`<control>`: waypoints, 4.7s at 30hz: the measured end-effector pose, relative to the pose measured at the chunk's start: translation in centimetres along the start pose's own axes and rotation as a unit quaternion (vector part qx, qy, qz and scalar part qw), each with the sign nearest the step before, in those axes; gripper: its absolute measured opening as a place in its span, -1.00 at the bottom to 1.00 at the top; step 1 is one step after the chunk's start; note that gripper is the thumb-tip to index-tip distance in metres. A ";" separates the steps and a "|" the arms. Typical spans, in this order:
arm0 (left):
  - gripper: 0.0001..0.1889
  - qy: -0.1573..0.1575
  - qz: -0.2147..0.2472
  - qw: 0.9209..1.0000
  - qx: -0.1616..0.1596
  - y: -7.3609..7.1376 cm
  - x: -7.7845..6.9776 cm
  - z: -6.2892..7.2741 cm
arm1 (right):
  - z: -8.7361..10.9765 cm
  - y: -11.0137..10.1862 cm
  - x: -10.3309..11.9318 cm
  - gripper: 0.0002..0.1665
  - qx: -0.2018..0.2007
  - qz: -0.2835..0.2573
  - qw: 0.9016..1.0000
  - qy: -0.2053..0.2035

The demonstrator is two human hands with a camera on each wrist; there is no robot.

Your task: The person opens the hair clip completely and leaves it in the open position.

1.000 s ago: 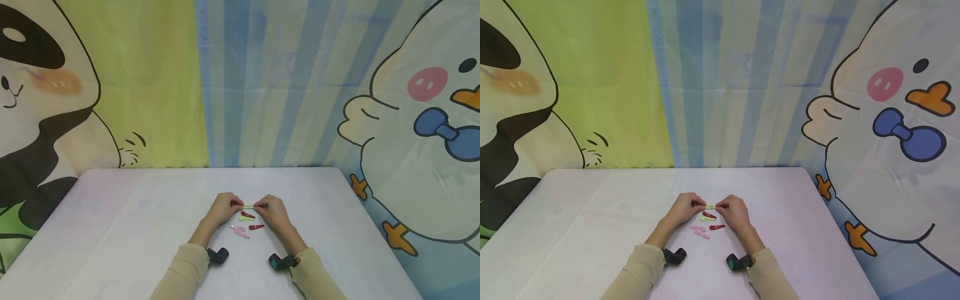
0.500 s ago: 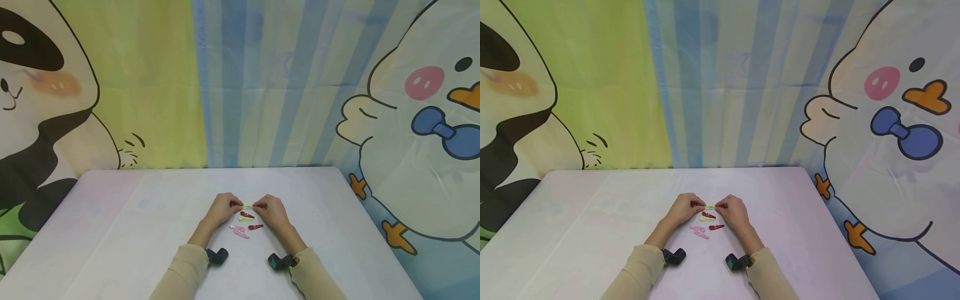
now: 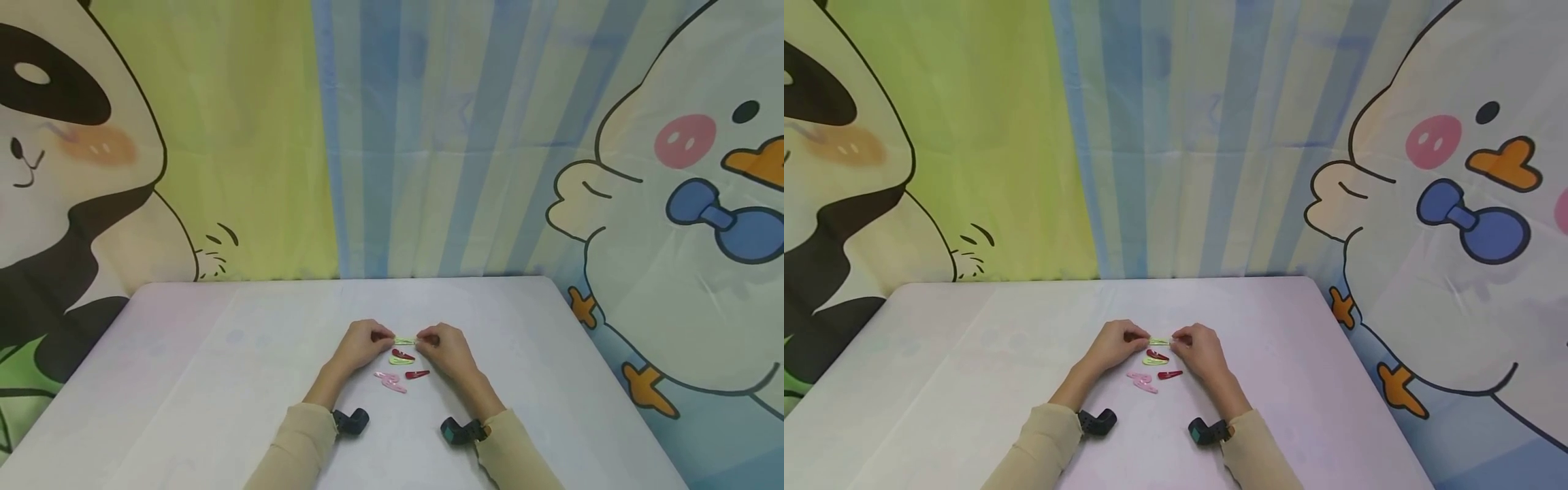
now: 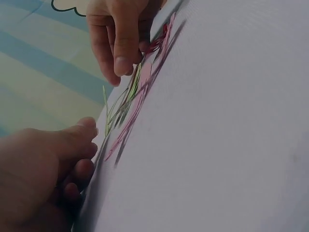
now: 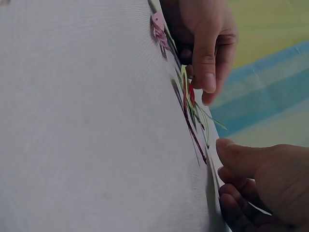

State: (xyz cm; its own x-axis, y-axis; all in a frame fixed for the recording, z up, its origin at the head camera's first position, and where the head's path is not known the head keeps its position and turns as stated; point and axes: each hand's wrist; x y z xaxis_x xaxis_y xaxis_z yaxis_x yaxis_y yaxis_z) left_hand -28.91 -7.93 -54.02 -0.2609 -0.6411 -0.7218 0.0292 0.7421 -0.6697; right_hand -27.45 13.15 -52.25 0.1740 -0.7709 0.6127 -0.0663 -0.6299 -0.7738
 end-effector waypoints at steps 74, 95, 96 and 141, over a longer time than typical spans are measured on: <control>-0.84 -0.090 0.119 0.988 0.034 -1.4 -1.9 1.6 | 1.3 -1.0 2.9 -0.82 0.040 -0.069 0.994 0.070; -0.74 -0.062 0.200 0.972 0.106 -5.1 -5.7 2.8 | 2.2 -4.2 5.9 -0.73 0.051 -0.173 0.982 0.053; -0.74 -0.049 0.200 0.972 0.113 -5.4 -5.9 2.9 | 2.3 -4.3 6.1 -0.73 0.052 -0.178 0.981 0.051; -0.76 0.017 0.224 0.972 0.063 -6.4 -10.4 4.4 | 4.4 -7.3 8.9 -0.83 0.035 -0.250 0.967 0.039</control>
State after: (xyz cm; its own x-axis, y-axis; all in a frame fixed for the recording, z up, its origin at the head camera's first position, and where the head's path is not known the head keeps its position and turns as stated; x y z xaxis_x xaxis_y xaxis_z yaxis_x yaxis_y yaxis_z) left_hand -22.15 -6.83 -43.00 -0.2269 -0.2511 -0.9410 0.2647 0.9139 -0.3077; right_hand -21.12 11.28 -41.82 0.0924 -0.3772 0.9215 0.0736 -0.9204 -0.3841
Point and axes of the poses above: each hand's wrist, its own z-axis away from the middle knuckle, its own y-axis out of the palm, x = y × z, and after that the axes turned 4 degrees about -x, right-handed
